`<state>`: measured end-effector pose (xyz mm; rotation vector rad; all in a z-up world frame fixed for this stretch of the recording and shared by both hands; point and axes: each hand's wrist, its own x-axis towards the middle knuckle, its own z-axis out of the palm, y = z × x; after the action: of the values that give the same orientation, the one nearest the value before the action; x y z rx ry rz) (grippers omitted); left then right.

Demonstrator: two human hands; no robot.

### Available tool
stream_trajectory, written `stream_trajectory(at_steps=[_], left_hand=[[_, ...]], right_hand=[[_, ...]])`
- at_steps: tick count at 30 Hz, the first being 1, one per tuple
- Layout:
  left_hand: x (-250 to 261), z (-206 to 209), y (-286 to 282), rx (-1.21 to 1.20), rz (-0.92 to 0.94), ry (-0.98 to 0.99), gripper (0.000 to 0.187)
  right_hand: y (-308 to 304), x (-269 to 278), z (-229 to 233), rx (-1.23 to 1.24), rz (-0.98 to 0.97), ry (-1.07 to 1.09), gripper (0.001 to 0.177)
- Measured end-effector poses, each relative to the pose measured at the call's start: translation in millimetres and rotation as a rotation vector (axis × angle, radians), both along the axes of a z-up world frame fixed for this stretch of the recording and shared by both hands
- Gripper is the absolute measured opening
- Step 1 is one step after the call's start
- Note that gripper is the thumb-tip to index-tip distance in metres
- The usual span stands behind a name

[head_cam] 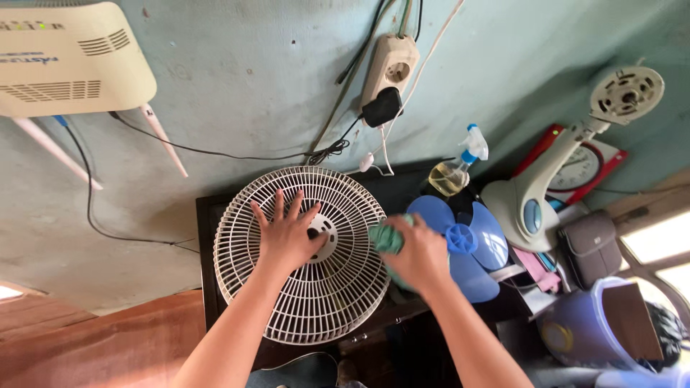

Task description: The person wipes the front cage of a disassembled electric fan with a green cloth. They repeatedly rub the metal bars and central hub while holding the cage steady with the other hand. A spray bottle is briefly picked up and set down without visible use.

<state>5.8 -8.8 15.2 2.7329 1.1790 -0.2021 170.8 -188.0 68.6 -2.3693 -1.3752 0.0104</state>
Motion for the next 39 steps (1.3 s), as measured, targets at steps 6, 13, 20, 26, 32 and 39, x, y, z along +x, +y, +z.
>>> stream_trajectory(at_steps=[6,13,20,26,32,39], left_hand=[[33.3,15.1,-27.9,-0.09,0.209,0.059,0.085],[39.9,5.6,-37.3,0.047,0.244,-0.038,0.088],[45.0,-1.1,-36.9,0.022,0.26,0.023,0.086],[47.5,-2.8,-42.0,0.075,0.318,-0.027,0.082],[51.7,-0.6,-45.3,0.064,0.336,0.003,0.085],[50.2,-7.5,-44.6,0.066,0.312,0.015,0.082]], right_hand=[[29.4,28.2,-4.7,-0.263,0.245,0.089,0.071],[22.9,53.0,-18.5,-0.149,0.381,0.198,0.069],[60.9,83.3,-44.5,-0.025,0.316,-0.01,0.059],[84.0,104.7,-55.7,0.112,0.296,0.116,0.06],[29.9,89.4,-47.1,0.033,0.59,0.033,0.064],[5.0,73.3,-46.9,-0.041,0.511,0.141,0.063]])
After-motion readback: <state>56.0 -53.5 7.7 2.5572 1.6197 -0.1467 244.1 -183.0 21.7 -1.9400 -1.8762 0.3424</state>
